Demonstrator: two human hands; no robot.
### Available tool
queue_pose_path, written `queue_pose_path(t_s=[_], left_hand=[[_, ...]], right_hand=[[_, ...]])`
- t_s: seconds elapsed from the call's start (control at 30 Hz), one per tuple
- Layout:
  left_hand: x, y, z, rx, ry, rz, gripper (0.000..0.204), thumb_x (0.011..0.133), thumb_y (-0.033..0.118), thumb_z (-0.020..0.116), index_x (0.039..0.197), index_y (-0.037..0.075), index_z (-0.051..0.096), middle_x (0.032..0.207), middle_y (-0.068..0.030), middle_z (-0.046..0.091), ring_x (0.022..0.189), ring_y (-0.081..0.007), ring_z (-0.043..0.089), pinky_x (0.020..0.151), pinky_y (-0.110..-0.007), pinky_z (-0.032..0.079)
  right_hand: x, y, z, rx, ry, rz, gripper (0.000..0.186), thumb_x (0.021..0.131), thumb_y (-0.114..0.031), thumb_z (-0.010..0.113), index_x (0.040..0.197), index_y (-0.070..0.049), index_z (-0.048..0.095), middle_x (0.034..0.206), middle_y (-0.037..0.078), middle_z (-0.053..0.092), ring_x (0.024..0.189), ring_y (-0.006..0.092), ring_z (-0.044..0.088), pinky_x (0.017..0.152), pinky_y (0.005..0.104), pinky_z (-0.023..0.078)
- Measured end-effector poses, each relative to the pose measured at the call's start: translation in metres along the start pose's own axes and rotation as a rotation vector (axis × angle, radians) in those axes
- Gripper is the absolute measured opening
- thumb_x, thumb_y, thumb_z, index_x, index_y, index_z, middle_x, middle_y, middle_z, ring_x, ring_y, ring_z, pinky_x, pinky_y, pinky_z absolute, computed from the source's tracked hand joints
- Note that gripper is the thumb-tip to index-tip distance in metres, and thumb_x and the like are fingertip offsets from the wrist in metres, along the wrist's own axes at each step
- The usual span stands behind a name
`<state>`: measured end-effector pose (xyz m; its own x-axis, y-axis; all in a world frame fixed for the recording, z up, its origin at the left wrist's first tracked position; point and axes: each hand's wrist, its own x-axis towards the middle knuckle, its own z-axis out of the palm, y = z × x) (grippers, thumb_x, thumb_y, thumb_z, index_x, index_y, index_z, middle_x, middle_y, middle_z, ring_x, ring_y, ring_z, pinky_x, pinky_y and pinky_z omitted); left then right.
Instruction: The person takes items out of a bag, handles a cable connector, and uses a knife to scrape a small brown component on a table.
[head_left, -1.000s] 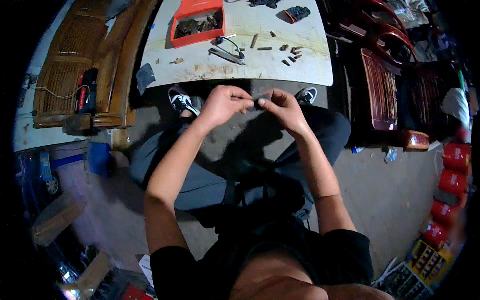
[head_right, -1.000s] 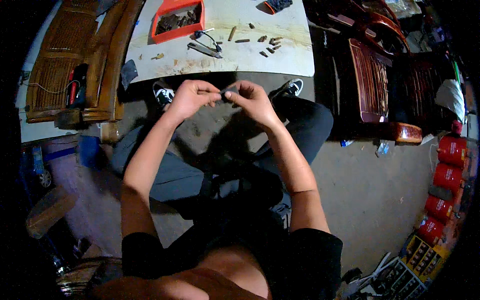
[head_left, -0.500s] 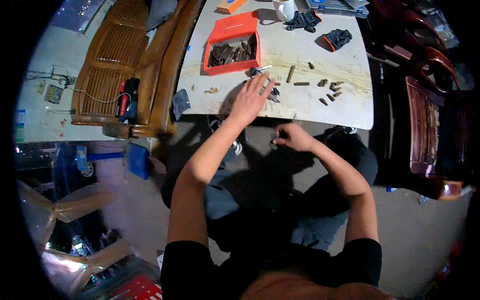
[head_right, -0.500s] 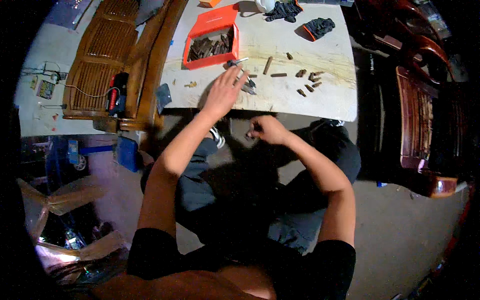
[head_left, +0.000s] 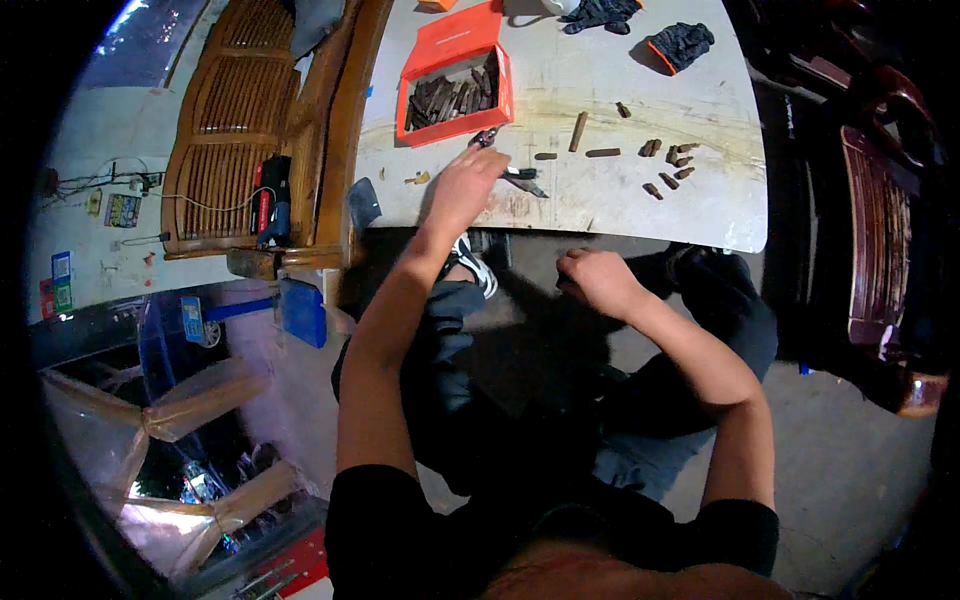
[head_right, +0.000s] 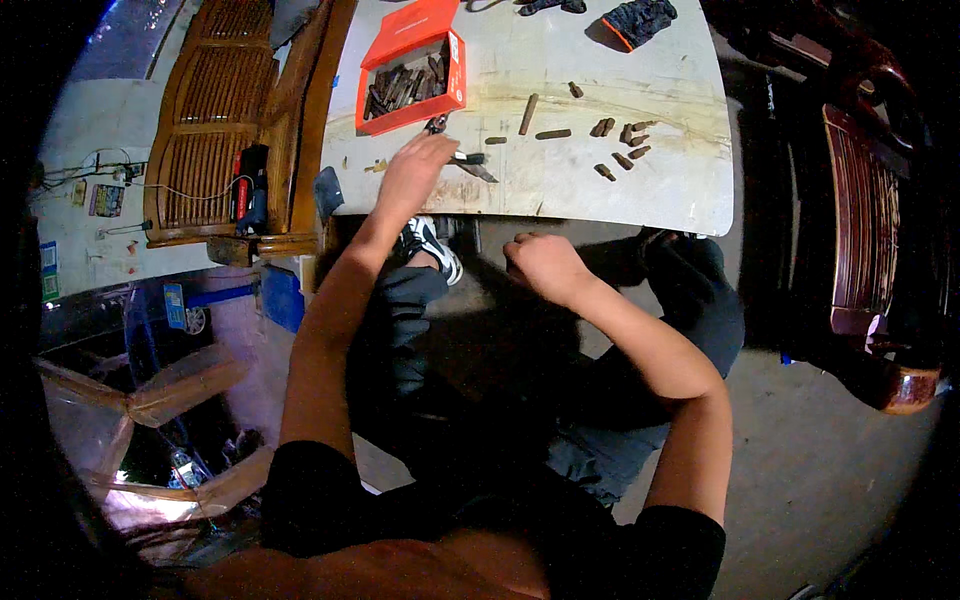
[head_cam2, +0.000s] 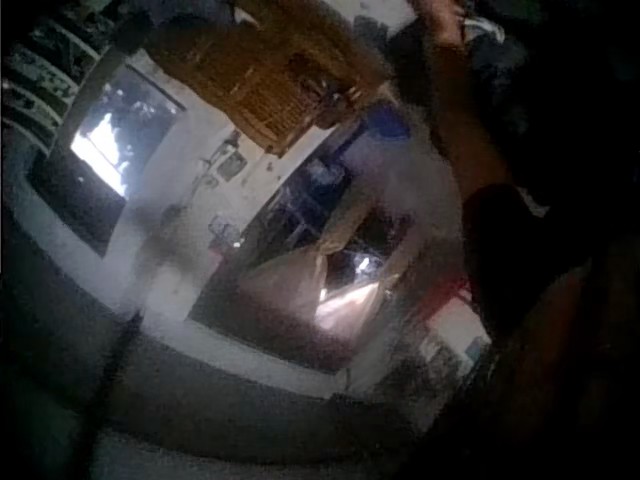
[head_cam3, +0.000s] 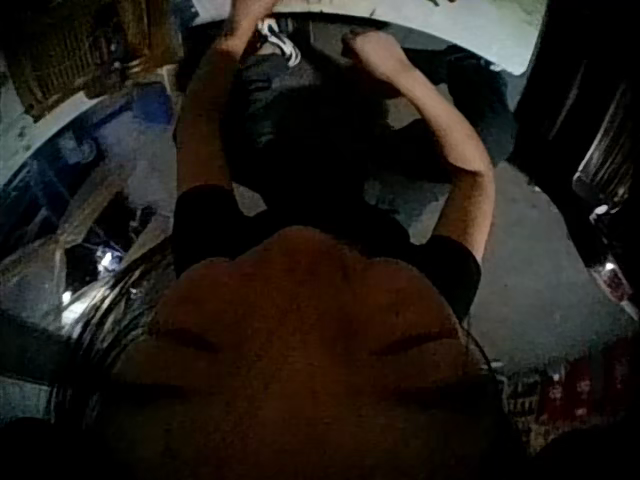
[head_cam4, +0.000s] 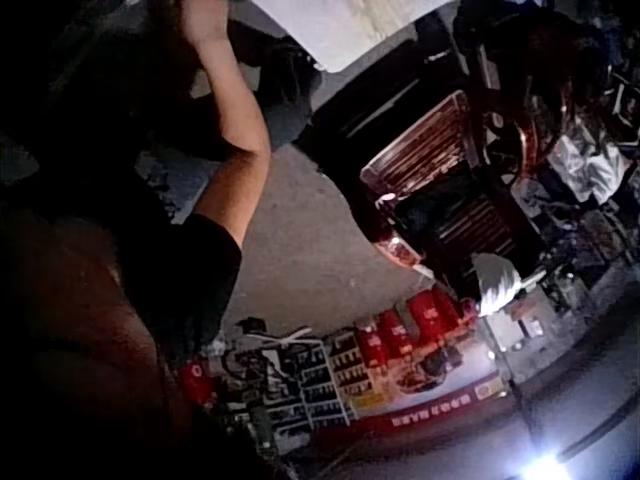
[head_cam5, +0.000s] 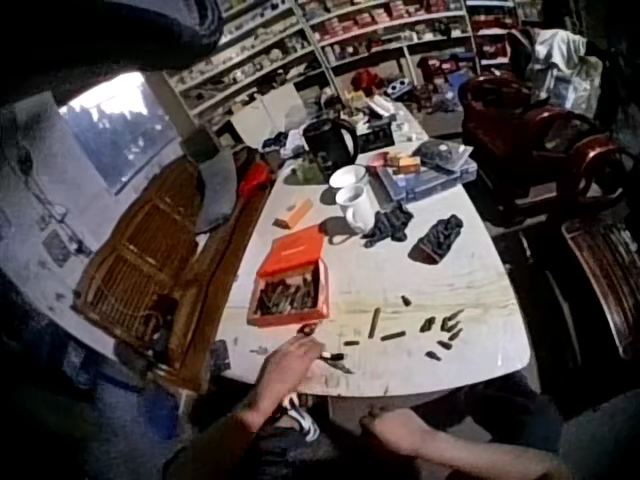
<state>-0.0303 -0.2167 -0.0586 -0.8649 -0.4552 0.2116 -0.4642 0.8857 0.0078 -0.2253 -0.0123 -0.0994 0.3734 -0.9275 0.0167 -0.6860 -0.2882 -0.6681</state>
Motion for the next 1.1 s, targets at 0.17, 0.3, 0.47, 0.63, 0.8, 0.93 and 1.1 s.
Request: queue_pose_path(t_s=[0.17,0.3,0.47,0.63,0.8,0.93,1.1], left_hand=[[0.016,0.017,-0.054,-0.527,0.149,-0.460,0.026,0.096,0.010,0.052,0.120,0.003,0.061,0.107,-0.0096,0.069,0.101,-0.0220,0.067,0.085,-0.036,0.053],[0.029,0.045,-0.107,-1.230,0.323,-0.586,0.030,0.104,0.018,0.043,0.121,-0.003,0.055,0.113,-0.0156,0.066,0.103,-0.0238,0.066,0.091,-0.036,0.051],[0.029,0.089,-0.141,-1.552,0.403,-0.590,0.034,0.104,0.022,0.043,0.120,-0.006,0.052,0.115,-0.0213,0.062,0.107,-0.0287,0.063,0.097,-0.039,0.050],[0.032,0.113,-0.135,-1.659,0.374,-0.664,0.033,0.103,0.023,0.046,0.119,-0.005,0.053,0.112,-0.0201,0.062,0.109,-0.0289,0.063,0.098,-0.039,0.050],[0.033,0.132,-0.129,-1.768,0.356,-0.682,0.033,0.103,0.023,0.045,0.120,-0.004,0.054,0.115,-0.0186,0.062,0.109,-0.0280,0.062,0.099,-0.039,0.049],[0.030,0.134,-0.126,-1.813,0.331,-0.753,0.032,0.103,0.021,0.044,0.123,-0.003,0.053,0.118,-0.0198,0.062,0.110,-0.0275,0.062,0.099,-0.039,0.049],[0.027,0.129,-0.126,-1.783,0.369,-0.815,0.030,0.101,0.016,0.047,0.124,-0.003,0.052,0.119,-0.0196,0.062,0.110,-0.0271,0.062,0.098,-0.038,0.050]], right_hand=[[0.001,-0.002,-0.008,0.044,0.118,-0.012,0.019,0.080,-0.018,0.068,0.084,-0.002,0.059,0.084,0.016,0.063,0.078,0.0378,0.062,0.067,0.0461,0.051],[0.008,-0.007,-0.035,0.632,0.181,0.146,0.023,0.083,-0.019,0.069,0.087,0.001,0.058,0.075,0.015,0.060,0.071,0.0255,0.059,0.061,0.0364,0.045],[0.011,-0.006,-0.053,1.275,0.286,0.033,0.025,0.087,-0.019,0.064,0.107,-0.005,0.058,0.086,0.002,0.060,0.071,0.0116,0.053,0.062,0.0261,0.043],[-0.002,-0.039,-0.087,1.593,0.111,0.099,0.046,0.093,-0.040,0.063,0.121,-0.003,0.056,0.081,0.001,0.056,0.059,0.0051,0.044,0.052,0.0198,0.031],[-0.005,-0.033,-0.084,1.464,0.056,0.155,0.036,0.092,-0.038,0.065,0.103,-0.004,0.061,0.072,-0.002,0.056,0.058,0.0040,0.044,0.051,0.0195,0.031],[-0.005,-0.029,-0.075,1.378,0.084,0.194,0.031,0.090,-0.034,0.068,0.094,-0.004,0.064,0.073,-0.002,0.059,0.060,0.0036,0.046,0.053,0.0198,0.033],[-0.006,-0.029,-0.080,1.288,0.099,0.259,0.027,0.087,-0.027,0.073,0.096,-0.003,0.066,0.077,-0.002,0.061,0.068,0.0055,0.053,0.060,0.0202,0.040]])
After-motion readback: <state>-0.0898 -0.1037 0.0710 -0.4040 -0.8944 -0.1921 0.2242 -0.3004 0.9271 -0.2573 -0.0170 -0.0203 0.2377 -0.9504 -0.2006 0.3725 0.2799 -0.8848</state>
